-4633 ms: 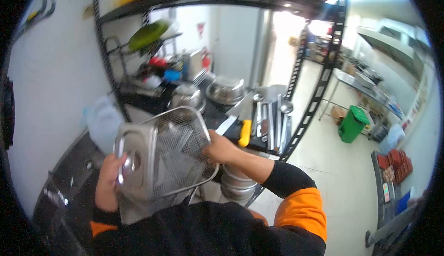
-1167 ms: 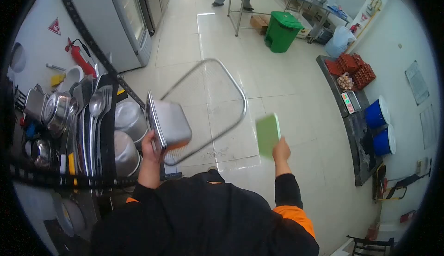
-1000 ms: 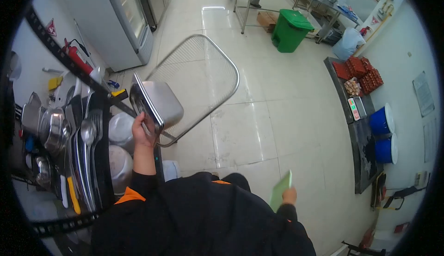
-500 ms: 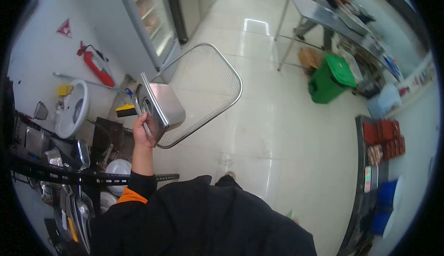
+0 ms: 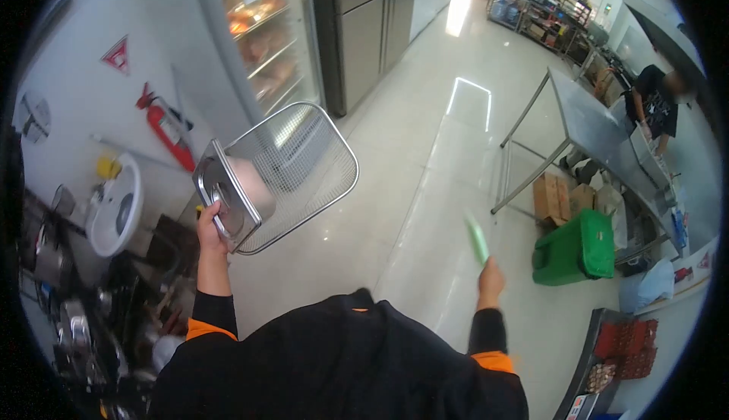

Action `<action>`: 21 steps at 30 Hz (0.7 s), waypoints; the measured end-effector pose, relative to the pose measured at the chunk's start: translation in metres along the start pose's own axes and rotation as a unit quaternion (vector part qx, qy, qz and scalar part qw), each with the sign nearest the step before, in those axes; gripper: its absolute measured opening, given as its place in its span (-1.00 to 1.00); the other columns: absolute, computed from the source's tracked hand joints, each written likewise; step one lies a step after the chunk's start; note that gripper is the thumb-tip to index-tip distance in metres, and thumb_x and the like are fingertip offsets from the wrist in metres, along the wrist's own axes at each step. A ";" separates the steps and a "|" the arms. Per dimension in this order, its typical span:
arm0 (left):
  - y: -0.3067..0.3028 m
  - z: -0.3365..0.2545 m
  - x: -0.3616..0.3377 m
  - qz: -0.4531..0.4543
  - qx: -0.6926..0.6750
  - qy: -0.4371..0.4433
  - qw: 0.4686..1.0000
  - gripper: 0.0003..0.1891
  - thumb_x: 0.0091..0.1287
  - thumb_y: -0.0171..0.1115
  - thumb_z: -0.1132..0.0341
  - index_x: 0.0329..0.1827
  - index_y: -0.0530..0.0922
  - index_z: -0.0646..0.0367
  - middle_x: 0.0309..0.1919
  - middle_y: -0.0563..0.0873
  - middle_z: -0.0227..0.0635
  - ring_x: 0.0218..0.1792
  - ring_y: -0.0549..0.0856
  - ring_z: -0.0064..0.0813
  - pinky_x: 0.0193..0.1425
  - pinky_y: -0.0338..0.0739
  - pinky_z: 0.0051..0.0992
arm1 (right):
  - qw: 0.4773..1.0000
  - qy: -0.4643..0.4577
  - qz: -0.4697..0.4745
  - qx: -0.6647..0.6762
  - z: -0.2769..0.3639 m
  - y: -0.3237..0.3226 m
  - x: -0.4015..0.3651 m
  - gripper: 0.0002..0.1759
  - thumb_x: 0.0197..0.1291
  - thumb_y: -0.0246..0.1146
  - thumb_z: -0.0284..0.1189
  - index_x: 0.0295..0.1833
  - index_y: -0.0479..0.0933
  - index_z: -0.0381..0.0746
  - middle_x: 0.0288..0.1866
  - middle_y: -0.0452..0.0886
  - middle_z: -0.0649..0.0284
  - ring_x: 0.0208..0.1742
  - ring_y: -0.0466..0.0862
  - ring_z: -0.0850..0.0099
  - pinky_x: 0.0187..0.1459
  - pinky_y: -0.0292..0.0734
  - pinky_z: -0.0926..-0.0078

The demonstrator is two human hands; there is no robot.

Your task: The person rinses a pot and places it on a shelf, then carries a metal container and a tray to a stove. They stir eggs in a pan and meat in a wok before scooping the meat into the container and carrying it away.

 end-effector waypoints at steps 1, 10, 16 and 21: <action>0.015 0.025 0.030 0.005 -0.027 -0.018 0.999 -0.78 0.09 0.12 0.36 -0.21 0.47 0.24 -0.35 0.58 -0.37 -0.31 0.56 -0.50 -0.14 0.43 -0.56 | 0.996 0.018 0.085 -0.020 -0.006 0.036 -0.001 -0.74 0.21 -0.19 -0.34 -0.04 0.33 -0.10 -0.35 0.56 0.05 -0.34 0.57 0.07 -0.35 0.44 0.12; 0.216 0.218 0.263 0.051 -0.052 -0.120 0.990 -0.81 0.10 0.10 0.38 -0.23 0.45 0.23 -0.40 0.58 -0.34 -0.36 0.57 -0.44 -0.19 0.47 -0.47 | 0.791 0.132 0.596 -0.046 -0.102 0.188 -0.082 -0.69 0.08 -0.01 -0.33 -0.11 0.46 -0.25 -0.16 0.53 0.07 -0.10 0.53 0.18 -0.13 0.43 0.23; 0.336 0.325 0.379 0.012 -0.009 -0.149 0.989 -0.84 0.07 0.12 0.37 -0.29 0.47 0.19 -0.45 0.57 -0.39 -0.38 0.56 -0.52 -0.22 0.44 -0.57 | 0.797 0.140 0.587 -0.016 -0.080 0.222 0.170 -0.66 0.05 0.00 -0.33 -0.08 0.46 -0.24 -0.16 0.54 0.07 -0.10 0.54 0.17 -0.12 0.43 0.24; 0.427 0.334 0.474 0.013 -0.031 -0.135 0.990 -0.87 0.06 0.12 0.35 -0.35 0.49 0.16 -0.48 0.58 -0.41 -0.40 0.55 -0.54 -0.22 0.43 -0.61 | 0.888 -0.060 0.447 -0.092 0.028 0.231 0.484 -0.64 0.03 0.01 -0.33 -0.05 0.46 -0.24 -0.16 0.55 0.07 -0.10 0.54 0.17 -0.11 0.43 0.25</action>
Point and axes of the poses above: each hand's wrist, its own x-axis towards the middle knuckle, its own y-axis out of the palm, z = x × y, the point moved 10 cm from there along x, towards the middle knuckle
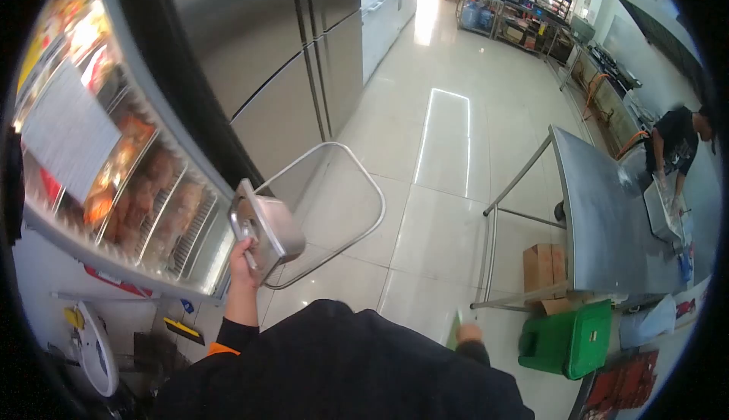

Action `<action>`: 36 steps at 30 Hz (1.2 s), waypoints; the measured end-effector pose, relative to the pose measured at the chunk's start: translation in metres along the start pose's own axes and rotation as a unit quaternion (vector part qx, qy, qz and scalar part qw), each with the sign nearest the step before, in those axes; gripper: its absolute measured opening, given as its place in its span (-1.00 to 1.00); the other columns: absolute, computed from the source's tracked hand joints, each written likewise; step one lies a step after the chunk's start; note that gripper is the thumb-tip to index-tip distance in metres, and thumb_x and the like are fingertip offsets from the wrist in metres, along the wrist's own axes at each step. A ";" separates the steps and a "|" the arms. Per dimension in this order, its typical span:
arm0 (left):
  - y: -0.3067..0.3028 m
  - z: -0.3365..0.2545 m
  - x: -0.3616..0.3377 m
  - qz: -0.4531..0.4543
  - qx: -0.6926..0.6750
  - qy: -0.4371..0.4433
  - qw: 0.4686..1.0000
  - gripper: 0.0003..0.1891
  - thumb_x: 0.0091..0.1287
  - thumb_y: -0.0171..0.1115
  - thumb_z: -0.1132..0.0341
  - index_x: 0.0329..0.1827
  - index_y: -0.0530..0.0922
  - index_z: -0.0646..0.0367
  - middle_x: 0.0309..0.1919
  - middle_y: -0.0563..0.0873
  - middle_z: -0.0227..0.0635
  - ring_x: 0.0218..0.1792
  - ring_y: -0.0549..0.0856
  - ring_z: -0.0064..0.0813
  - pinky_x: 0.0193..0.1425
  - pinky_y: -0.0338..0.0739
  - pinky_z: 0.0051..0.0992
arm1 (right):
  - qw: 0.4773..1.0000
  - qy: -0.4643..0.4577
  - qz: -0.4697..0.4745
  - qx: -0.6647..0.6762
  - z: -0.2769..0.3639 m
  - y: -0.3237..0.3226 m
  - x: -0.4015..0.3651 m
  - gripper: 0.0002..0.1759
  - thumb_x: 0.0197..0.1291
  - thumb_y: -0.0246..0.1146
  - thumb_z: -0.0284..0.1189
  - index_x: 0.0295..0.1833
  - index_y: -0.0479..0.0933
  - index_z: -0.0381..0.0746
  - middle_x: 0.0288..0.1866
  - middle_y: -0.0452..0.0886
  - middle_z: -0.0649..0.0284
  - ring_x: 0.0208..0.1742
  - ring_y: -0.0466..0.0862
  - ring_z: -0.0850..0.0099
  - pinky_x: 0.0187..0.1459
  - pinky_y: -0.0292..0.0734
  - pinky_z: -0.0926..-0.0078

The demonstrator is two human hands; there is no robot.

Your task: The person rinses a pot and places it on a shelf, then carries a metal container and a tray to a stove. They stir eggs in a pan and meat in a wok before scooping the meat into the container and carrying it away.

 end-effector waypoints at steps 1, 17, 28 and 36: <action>0.013 -0.006 0.014 -0.007 0.009 0.005 1.000 -0.88 0.06 0.12 0.35 -0.36 0.49 0.16 -0.48 0.58 -0.41 -0.40 0.55 -0.54 -0.23 0.43 -0.61 | 0.991 0.059 -0.081 0.090 0.016 -0.098 0.012 -0.71 0.03 0.01 -0.36 -0.13 0.47 -0.21 -0.25 0.57 0.04 -0.20 0.57 0.13 -0.17 0.46 0.25; 0.328 0.130 0.510 0.110 -0.018 -0.058 0.992 -0.82 0.06 0.11 0.41 -0.28 0.46 0.26 -0.44 0.59 -0.33 -0.46 0.57 -0.51 -0.33 0.47 -0.62 | 0.967 0.084 0.070 0.228 0.010 -0.292 0.311 -0.65 0.07 -0.04 -0.24 -0.17 0.52 -0.21 -0.19 0.56 0.05 -0.13 0.56 0.16 -0.15 0.42 0.24; 0.654 0.271 0.761 0.161 0.013 -0.096 0.982 -0.74 0.06 0.09 0.36 -0.18 0.45 0.25 -0.30 0.57 -0.29 -0.26 0.55 -0.44 -0.11 0.44 -0.47 | 0.884 0.253 0.153 0.363 -0.156 -0.414 0.462 -0.59 -0.03 0.10 -0.24 -0.07 0.48 -0.22 -0.08 0.51 0.04 -0.05 0.52 0.15 -0.04 0.39 0.28; 0.707 0.338 0.908 0.078 0.032 -0.146 0.986 -0.67 0.08 0.05 0.19 -0.12 0.43 0.15 -0.20 0.55 -0.32 -0.17 0.52 -0.29 -0.04 0.41 -0.23 | 0.875 0.215 -0.282 0.330 -0.201 -0.937 0.699 -0.71 0.13 -0.13 -0.37 -0.05 0.31 -0.22 -0.27 0.56 0.04 -0.22 0.58 0.10 -0.26 0.45 0.15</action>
Point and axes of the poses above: each hand's wrist, its own x-axis towards the middle knuckle, its own y-axis out of the palm, z = x × y, the point moved 10 cm from there along x, towards the middle knuckle
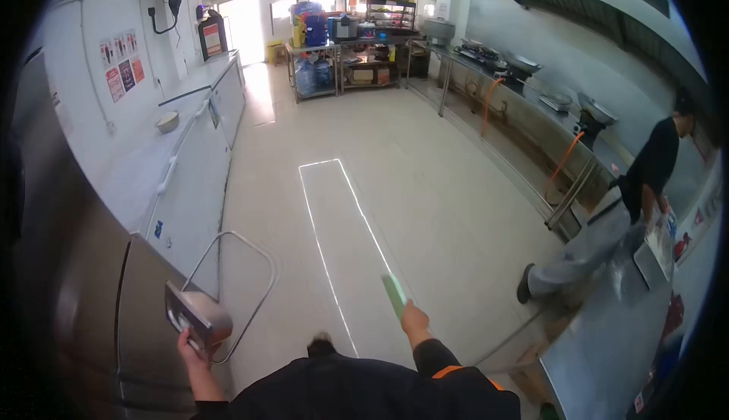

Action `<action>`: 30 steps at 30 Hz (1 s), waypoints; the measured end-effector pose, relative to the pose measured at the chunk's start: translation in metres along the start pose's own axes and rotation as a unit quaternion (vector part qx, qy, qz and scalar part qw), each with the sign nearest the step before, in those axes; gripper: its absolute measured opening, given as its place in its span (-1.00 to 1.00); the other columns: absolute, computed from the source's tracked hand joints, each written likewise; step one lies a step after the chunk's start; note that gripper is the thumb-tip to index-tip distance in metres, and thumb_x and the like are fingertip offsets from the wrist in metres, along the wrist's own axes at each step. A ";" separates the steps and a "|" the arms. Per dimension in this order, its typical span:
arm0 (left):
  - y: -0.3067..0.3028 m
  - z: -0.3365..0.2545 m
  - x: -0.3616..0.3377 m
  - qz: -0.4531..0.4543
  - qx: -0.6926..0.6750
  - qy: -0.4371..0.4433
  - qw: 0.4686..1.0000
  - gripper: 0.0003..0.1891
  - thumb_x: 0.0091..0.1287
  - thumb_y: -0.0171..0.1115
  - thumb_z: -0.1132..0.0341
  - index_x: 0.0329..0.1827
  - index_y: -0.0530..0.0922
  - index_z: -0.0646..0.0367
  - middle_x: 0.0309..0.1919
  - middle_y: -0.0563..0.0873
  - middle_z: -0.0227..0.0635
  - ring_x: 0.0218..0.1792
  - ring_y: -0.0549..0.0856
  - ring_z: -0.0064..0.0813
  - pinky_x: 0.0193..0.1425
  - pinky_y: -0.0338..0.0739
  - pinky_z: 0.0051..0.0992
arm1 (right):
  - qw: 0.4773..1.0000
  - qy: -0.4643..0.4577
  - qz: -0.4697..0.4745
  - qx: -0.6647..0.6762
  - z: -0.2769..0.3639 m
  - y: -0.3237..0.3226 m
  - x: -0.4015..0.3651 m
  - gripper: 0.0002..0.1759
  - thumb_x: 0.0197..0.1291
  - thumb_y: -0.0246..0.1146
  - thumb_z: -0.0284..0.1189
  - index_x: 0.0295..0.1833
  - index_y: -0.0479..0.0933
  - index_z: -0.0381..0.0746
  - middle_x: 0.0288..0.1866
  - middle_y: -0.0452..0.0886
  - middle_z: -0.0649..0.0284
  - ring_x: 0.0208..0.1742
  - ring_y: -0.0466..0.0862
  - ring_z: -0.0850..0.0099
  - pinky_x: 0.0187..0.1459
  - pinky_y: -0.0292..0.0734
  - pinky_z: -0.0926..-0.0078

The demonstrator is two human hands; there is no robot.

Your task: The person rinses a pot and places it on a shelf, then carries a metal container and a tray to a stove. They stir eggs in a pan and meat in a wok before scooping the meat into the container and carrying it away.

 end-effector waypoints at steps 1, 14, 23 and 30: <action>0.025 0.009 0.051 -0.002 0.002 0.004 1.000 -0.66 0.08 0.04 0.18 -0.11 0.43 0.14 -0.19 0.54 -0.32 -0.16 0.52 -0.27 -0.03 0.41 -0.20 | 0.998 -0.054 -0.036 -0.025 0.055 -0.032 0.069 -0.72 0.13 -0.14 -0.37 -0.06 0.31 -0.21 -0.28 0.56 0.03 -0.23 0.58 0.10 -0.26 0.45 0.13; 0.452 0.114 0.472 0.184 0.053 -0.014 0.981 -0.69 0.07 0.05 0.38 -0.10 0.41 0.27 -0.25 0.56 -0.27 -0.23 0.56 -0.36 -0.05 0.45 -0.43 | 0.904 0.188 0.382 -0.037 -0.099 0.111 0.232 -0.59 0.12 -0.10 -0.22 -0.09 0.49 -0.23 -0.11 0.53 0.02 -0.05 0.52 0.15 -0.04 0.39 0.20; 0.705 0.296 0.644 0.222 0.091 -0.105 0.965 -0.65 0.04 0.05 0.40 -0.07 0.38 0.28 -0.26 0.55 -0.23 -0.25 0.57 -0.32 -0.07 0.48 -0.38 | 0.882 0.299 0.363 0.026 -0.114 0.044 0.464 -0.57 0.12 -0.10 -0.24 0.03 0.40 -0.23 -0.10 0.51 0.00 -0.04 0.51 0.15 -0.02 0.38 0.24; 0.787 0.341 0.782 0.159 0.120 -0.081 0.977 -0.70 0.04 0.07 0.34 -0.15 0.40 0.25 -0.32 0.52 -0.26 -0.25 0.53 -0.32 -0.08 0.44 -0.37 | 0.977 0.213 0.013 0.009 0.045 -0.176 0.873 -0.73 0.03 0.00 -0.39 -0.15 0.43 -0.22 -0.21 0.56 0.05 -0.14 0.56 0.13 -0.13 0.42 0.19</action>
Point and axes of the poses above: each hand's wrist, its own x-axis towards the middle knuckle, its own y-axis out of the palm, z = x × y, the point moved 10 cm from there along x, towards the middle knuckle
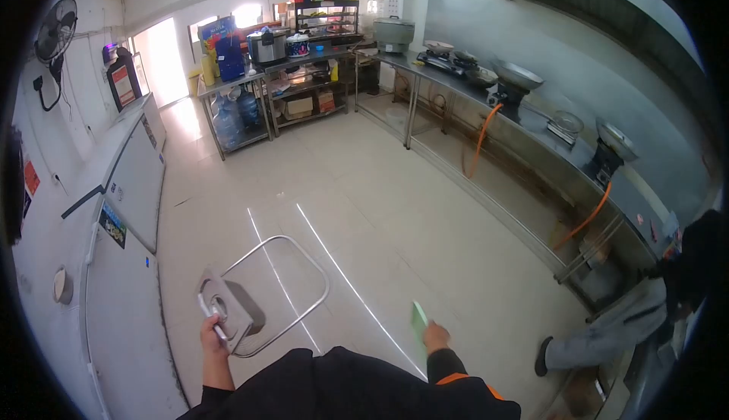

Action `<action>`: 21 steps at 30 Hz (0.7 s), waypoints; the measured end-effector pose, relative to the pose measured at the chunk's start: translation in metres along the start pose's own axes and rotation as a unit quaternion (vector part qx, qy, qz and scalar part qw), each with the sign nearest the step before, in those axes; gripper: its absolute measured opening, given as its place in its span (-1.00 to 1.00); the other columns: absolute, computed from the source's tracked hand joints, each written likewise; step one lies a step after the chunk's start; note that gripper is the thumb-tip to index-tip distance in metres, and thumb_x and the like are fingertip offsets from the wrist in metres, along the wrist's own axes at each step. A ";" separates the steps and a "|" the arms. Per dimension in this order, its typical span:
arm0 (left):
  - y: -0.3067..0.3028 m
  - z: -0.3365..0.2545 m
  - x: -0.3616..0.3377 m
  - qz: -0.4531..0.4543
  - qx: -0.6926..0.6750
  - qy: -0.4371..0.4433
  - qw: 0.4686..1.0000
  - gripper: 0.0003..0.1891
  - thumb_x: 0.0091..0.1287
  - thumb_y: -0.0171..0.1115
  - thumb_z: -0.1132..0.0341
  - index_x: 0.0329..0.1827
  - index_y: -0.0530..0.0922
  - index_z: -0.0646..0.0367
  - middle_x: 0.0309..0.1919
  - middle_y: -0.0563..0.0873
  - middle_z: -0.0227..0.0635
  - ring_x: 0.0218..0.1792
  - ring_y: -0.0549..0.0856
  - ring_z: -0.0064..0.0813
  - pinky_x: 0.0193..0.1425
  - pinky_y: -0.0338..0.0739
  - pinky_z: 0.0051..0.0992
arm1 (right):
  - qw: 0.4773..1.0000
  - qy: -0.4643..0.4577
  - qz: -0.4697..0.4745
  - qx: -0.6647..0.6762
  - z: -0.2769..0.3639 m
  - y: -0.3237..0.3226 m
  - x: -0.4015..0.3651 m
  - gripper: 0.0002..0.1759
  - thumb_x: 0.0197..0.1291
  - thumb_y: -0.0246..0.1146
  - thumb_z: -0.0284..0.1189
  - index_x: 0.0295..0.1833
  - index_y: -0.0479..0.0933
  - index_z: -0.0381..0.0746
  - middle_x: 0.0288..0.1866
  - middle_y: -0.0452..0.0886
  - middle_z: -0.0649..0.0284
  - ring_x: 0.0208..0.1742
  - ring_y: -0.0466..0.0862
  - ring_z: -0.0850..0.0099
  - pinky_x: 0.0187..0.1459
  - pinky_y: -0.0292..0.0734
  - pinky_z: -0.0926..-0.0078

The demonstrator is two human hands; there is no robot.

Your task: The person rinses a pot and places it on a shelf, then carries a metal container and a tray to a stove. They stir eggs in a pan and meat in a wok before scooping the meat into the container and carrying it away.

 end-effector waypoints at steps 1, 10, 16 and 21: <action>0.005 -0.003 0.023 -0.014 -0.009 0.007 1.000 -0.69 0.04 0.06 0.34 -0.14 0.39 0.25 -0.30 0.52 -0.25 -0.24 0.53 -0.31 -0.07 0.44 -0.37 | 0.999 -0.041 -0.026 -0.020 0.048 -0.027 0.041 -0.72 0.06 -0.04 -0.43 -0.06 0.37 -0.13 -0.28 0.57 0.10 -0.20 0.57 0.15 -0.22 0.44 0.19; 0.152 0.048 0.304 -0.001 -0.009 -0.019 1.000 -0.66 0.06 0.05 0.35 -0.09 0.37 0.29 -0.23 0.52 -0.20 -0.19 0.54 -0.30 -0.04 0.44 -0.36 | 0.981 -0.135 -0.125 -0.063 0.210 -0.105 0.259 -0.74 0.07 -0.07 -0.40 -0.08 0.35 -0.05 -0.35 0.55 0.12 -0.31 0.58 0.14 -0.31 0.42 0.18; 0.422 0.097 0.483 0.132 0.069 -0.080 0.986 -0.80 0.05 0.09 0.39 -0.26 0.45 0.28 -0.45 0.56 -0.32 -0.41 0.58 -0.46 -0.26 0.51 -0.47 | 0.981 0.060 0.184 0.021 0.084 -0.032 0.334 -0.75 0.00 0.04 -0.34 -0.32 0.56 -0.24 -0.22 0.56 0.01 -0.12 0.54 0.13 -0.10 0.43 0.28; 0.578 0.170 0.595 0.243 0.106 -0.154 0.952 -0.80 0.04 0.12 0.37 -0.28 0.45 0.26 -0.50 0.55 -0.34 -0.47 0.57 -0.46 -0.31 0.53 -0.44 | 0.950 0.167 0.263 0.027 0.025 -0.034 0.405 -0.76 -0.01 0.05 -0.35 -0.33 0.55 -0.24 -0.22 0.56 0.02 -0.11 0.53 0.12 -0.11 0.42 0.27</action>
Point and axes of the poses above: each hand's wrist, its own x-axis towards the middle knuckle, its own y-axis out of the palm, z = x × y, the point moved 10 cm from there along x, towards the middle knuckle
